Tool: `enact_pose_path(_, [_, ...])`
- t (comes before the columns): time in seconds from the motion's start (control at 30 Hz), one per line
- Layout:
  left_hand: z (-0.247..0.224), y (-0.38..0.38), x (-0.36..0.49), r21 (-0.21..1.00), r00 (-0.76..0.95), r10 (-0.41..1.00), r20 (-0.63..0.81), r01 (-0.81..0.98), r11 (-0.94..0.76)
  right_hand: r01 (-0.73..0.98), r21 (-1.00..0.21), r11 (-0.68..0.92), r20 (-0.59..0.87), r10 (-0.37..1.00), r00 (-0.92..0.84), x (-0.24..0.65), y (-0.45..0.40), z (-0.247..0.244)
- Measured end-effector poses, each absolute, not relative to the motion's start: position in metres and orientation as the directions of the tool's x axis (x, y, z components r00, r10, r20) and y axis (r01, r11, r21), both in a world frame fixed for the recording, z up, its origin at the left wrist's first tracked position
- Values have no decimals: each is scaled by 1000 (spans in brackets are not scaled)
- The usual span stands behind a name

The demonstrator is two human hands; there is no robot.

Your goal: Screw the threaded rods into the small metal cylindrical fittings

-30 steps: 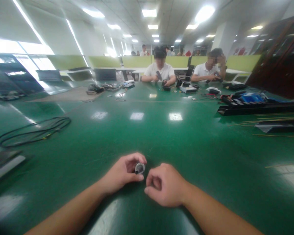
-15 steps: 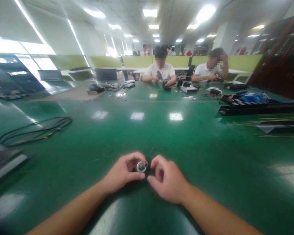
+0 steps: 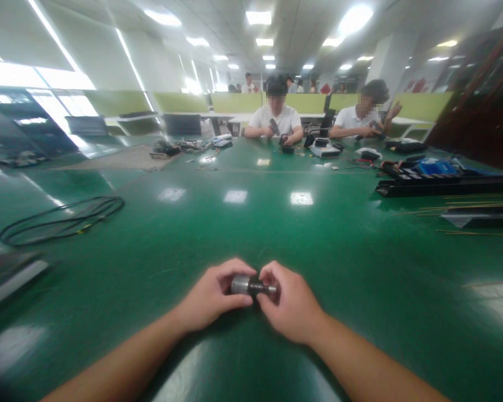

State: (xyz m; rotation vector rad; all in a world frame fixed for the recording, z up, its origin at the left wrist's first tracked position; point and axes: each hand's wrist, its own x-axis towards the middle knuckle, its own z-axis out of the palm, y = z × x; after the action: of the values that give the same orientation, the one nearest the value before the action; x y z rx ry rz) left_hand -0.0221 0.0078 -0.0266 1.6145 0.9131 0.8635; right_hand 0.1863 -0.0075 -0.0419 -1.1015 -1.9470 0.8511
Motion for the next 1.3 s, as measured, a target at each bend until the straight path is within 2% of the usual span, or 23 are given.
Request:
enact_pose_path(0.1, [-30,6,-20,997,416,909,20,54,-47,407,-805,432,293,886,-360,185,-6,-42])
enact_pose_path(0.17, [-31,5,-19,998,397,917,26,40,-45,401,-805,438,302,883,-359,184,-6,-42])
enact_pose_path(0.43, [-29,2,-17,960,365,903,224,75,-269,352,-815,461,347,874,-340,185,-9,-38])
enact_pose_path(0.57, [-29,2,-18,945,368,894,254,103,-311,341,-800,495,381,856,-349,185,-9,-38])
enact_pose_path(0.93, [-29,1,-17,938,366,896,251,138,-319,362,-781,508,381,848,-369,188,-6,-35])
enact_pose_path(1.3, [-27,0,-16,948,353,916,189,179,-264,373,-786,493,360,856,-371,188,-8,-34])
